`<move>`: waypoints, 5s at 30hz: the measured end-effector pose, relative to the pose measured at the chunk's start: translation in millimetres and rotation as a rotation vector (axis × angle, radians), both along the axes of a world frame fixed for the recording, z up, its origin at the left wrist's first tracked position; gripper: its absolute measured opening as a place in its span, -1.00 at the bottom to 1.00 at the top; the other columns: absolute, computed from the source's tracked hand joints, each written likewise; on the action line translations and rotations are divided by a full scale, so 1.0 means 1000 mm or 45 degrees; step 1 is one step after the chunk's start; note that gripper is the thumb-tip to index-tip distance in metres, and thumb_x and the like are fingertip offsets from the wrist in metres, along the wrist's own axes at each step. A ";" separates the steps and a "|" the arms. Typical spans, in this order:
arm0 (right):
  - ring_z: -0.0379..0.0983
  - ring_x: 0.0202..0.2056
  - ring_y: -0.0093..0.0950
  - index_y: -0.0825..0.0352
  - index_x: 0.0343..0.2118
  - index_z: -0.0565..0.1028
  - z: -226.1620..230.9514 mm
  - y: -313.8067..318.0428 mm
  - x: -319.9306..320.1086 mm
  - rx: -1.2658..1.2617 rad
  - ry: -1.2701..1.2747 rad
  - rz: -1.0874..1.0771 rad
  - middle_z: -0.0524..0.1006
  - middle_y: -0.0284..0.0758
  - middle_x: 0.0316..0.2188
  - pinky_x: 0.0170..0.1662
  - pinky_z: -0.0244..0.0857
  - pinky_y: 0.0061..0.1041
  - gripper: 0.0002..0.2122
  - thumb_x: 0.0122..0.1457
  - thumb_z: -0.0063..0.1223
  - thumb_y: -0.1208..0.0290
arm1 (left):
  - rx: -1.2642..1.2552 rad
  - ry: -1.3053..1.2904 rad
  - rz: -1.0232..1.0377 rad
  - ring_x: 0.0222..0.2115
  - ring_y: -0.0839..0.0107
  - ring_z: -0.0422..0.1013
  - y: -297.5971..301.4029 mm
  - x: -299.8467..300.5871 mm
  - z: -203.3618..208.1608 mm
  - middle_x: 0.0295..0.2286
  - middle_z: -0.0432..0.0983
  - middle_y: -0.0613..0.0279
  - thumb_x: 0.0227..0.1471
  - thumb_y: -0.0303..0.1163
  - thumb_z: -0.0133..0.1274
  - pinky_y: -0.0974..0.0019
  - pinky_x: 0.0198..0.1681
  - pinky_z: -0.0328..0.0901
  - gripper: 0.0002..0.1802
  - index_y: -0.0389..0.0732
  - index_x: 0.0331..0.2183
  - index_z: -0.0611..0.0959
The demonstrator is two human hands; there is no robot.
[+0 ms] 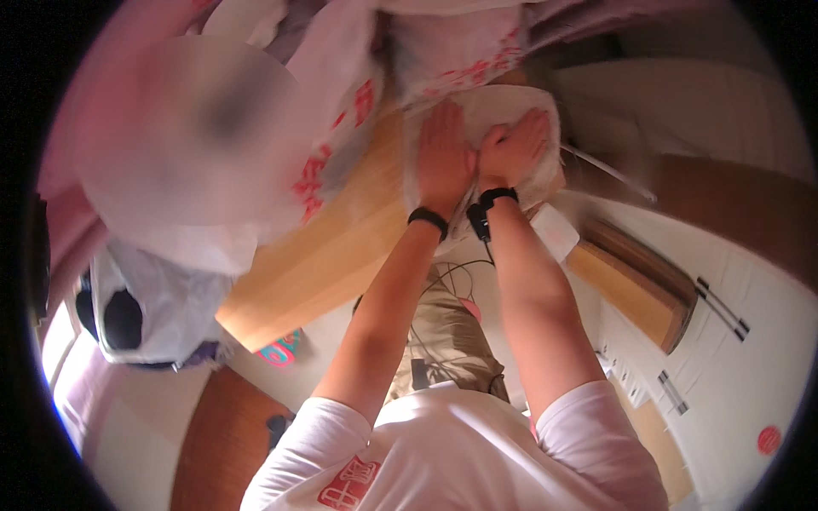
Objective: The person wipes a white wardrobe handle, a mirror frame, a wooden desk surface, a plastic bin lid, and a wooden door by hand using a grey cloth.
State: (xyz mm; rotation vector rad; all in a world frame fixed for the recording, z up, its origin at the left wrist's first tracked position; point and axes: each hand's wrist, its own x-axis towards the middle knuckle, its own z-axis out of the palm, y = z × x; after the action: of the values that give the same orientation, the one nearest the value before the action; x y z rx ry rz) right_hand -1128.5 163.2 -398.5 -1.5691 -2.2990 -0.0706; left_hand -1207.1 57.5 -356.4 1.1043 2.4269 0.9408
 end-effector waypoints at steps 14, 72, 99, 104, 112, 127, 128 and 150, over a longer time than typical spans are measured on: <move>0.10 0.36 0.04 0.59 0.30 0.22 -0.003 -0.027 0.030 -0.030 -0.019 0.706 0.20 0.11 0.36 0.43 -0.09 -0.06 -0.45 0.41 -0.26 0.24 | 0.344 -0.303 0.232 0.32 0.15 0.14 -0.099 -0.002 0.019 0.27 0.29 0.00 0.09 -0.39 -0.07 0.13 0.41 -0.02 -0.35 -0.34 0.23 0.40; 0.49 -0.20 -0.16 0.30 -0.28 0.56 0.224 -0.679 -0.096 -0.890 -0.410 2.797 0.56 -0.20 -0.31 -0.16 0.41 -0.22 -0.67 -0.08 0.38 0.26 | 0.267 -0.375 1.220 -0.19 -0.08 0.54 -0.804 0.099 0.167 -0.25 0.62 -0.05 0.12 -0.41 0.05 0.06 -0.15 0.42 -0.77 -0.21 -0.16 0.64; 0.51 -0.21 -0.06 0.34 -0.22 0.54 0.093 -0.873 -0.116 -1.387 -1.243 2.760 0.58 -0.13 -0.31 -0.18 0.41 -0.18 -0.75 0.12 0.25 0.31 | 0.155 -0.646 1.768 -0.34 -0.03 0.48 -1.001 0.221 0.058 -0.41 0.48 -0.03 -0.08 -0.59 0.18 0.09 -0.26 0.37 -0.74 -0.25 -0.25 0.70; 0.46 -0.24 -0.04 0.34 -0.29 0.50 0.064 -0.974 -0.117 -1.391 -1.058 2.580 0.49 -0.13 -0.37 -0.21 0.36 -0.16 -0.83 0.07 0.21 0.47 | -0.047 -0.421 1.671 -0.31 -0.04 0.47 -1.118 0.188 0.021 -0.36 0.47 0.01 -0.05 -0.60 0.10 0.03 -0.28 0.38 -0.77 -0.20 -0.27 0.68; 0.40 -0.27 -0.10 0.35 -0.31 0.46 -0.008 -1.109 -0.177 -1.229 -0.377 2.726 0.41 -0.17 -0.36 -0.24 0.34 -0.24 -0.86 0.07 0.18 0.55 | -0.168 0.016 1.572 -0.28 0.07 0.47 -1.267 0.102 -0.048 -0.29 0.45 0.15 -0.10 -0.71 0.07 0.09 -0.22 0.39 -0.48 -0.07 -0.07 0.68; 0.40 -0.08 -0.27 0.28 -0.33 0.46 -0.283 -1.081 -0.159 -0.620 -0.889 3.436 0.46 -0.33 -0.22 0.04 0.29 -0.23 -0.77 0.00 0.30 0.40 | -0.259 -0.273 1.109 0.04 0.09 0.38 -1.226 0.183 -0.322 -0.05 0.49 0.14 0.09 -0.42 0.13 0.03 0.13 0.27 -0.55 -0.06 0.06 0.63; 0.39 -0.08 -0.27 0.28 -0.32 0.46 -0.293 -1.077 -0.156 -0.721 -1.171 3.413 0.46 -0.33 -0.23 0.04 0.28 -0.24 -0.76 0.03 0.31 0.35 | -0.263 -0.259 1.104 0.04 0.09 0.38 -1.223 0.186 -0.329 -0.05 0.49 0.14 0.09 -0.42 0.13 0.03 0.13 0.27 -0.55 -0.06 0.06 0.63; 0.01 0.44 -0.22 0.32 0.35 0.22 -0.385 -1.198 -0.165 -0.089 -0.063 3.706 0.14 -0.15 0.42 0.45 -0.13 -0.05 -0.34 0.34 -0.15 -0.07 | -0.491 0.501 1.451 0.38 -0.14 -0.04 -1.210 0.136 -0.424 0.36 0.03 -0.23 0.18 -0.09 0.01 -0.19 0.39 -0.13 -0.19 -0.19 0.37 0.26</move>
State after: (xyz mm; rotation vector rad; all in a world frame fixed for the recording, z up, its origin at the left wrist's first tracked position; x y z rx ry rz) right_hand -1294.0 -1034.6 -783.4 2.2965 -2.0109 0.5701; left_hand -1071.4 -1152.6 -780.8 -0.3724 3.3649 0.4290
